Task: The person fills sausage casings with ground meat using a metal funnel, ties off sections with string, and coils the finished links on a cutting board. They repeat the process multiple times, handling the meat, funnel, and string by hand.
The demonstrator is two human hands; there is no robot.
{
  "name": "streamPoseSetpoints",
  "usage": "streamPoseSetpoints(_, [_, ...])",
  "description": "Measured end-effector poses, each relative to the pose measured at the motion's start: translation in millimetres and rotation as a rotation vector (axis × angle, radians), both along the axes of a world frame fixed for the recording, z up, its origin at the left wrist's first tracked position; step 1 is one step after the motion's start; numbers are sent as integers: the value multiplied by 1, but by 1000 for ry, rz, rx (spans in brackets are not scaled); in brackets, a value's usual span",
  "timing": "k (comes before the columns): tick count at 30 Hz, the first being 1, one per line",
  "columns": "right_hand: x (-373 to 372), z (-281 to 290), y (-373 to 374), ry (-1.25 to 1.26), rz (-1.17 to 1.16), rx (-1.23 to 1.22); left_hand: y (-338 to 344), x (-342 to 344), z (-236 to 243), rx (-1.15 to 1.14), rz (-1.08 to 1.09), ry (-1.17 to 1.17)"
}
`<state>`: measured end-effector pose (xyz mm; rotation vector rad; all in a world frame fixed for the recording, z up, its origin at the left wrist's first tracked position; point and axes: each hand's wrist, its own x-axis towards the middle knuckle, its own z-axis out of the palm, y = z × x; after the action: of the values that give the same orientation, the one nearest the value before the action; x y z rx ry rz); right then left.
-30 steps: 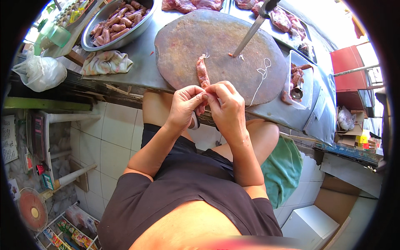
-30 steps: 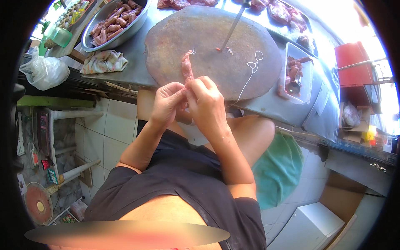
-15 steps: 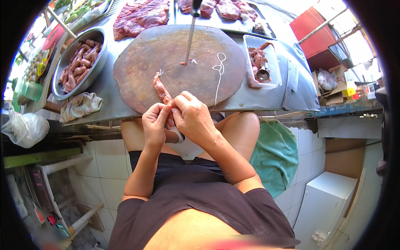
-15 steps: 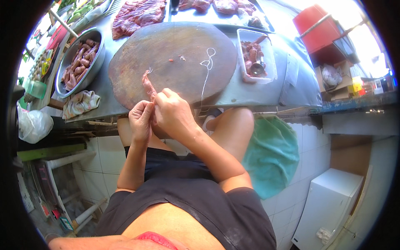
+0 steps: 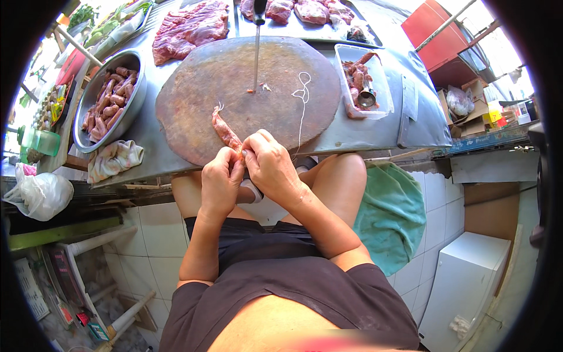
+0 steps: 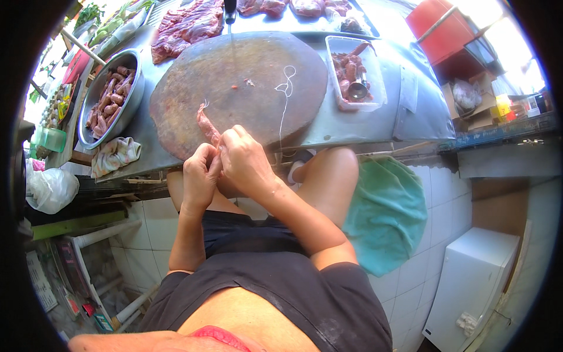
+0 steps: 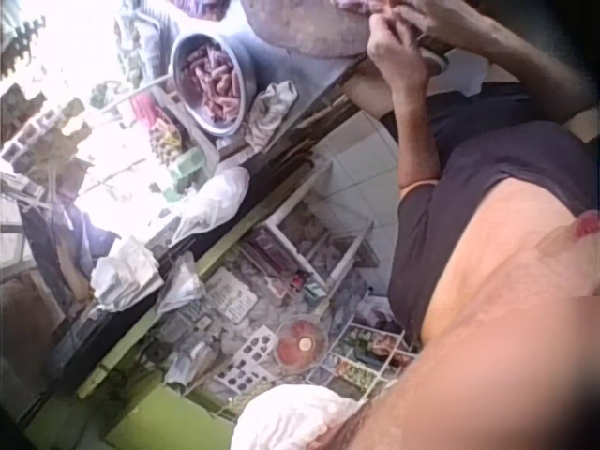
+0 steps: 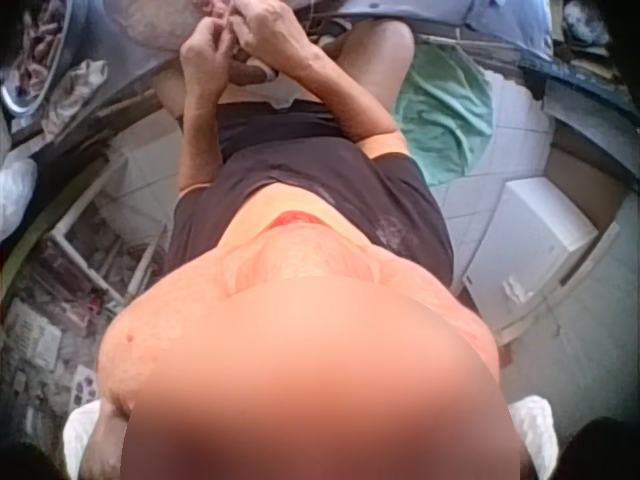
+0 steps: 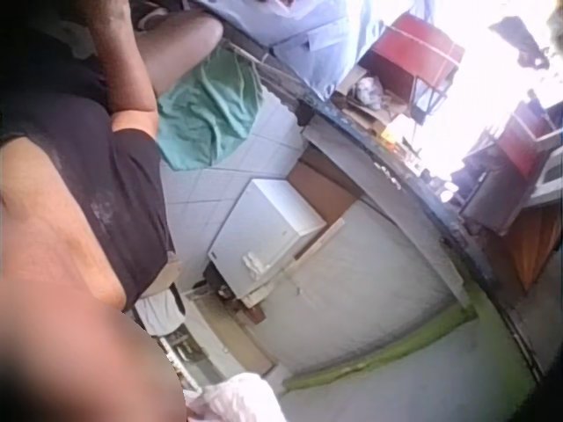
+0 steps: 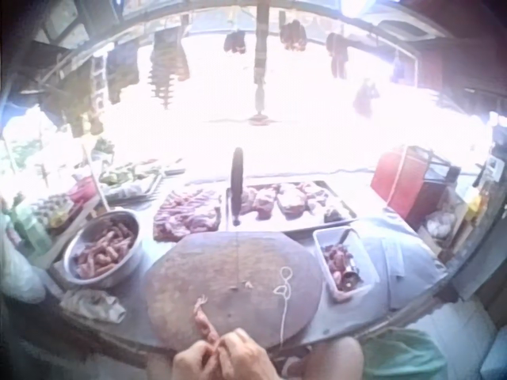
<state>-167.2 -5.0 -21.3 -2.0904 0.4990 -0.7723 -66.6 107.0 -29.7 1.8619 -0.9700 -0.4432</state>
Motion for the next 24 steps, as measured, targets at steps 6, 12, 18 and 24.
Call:
streamPoseSetpoints(6, [-8,4,-9,50,79,35,5,2,-3,-190,56,470])
streamPoseSetpoints(12, [-10,6,-15,36,73,-14,-1,1,-3,-195,74,315])
streamPoseSetpoints(18, [-31,2,-55,-33,-111,-170,3,4,-5,-178,80,417])
streamPoseSetpoints(24, [-86,-23,-162,181,-618,-601,23,22,-8,-213,110,546])
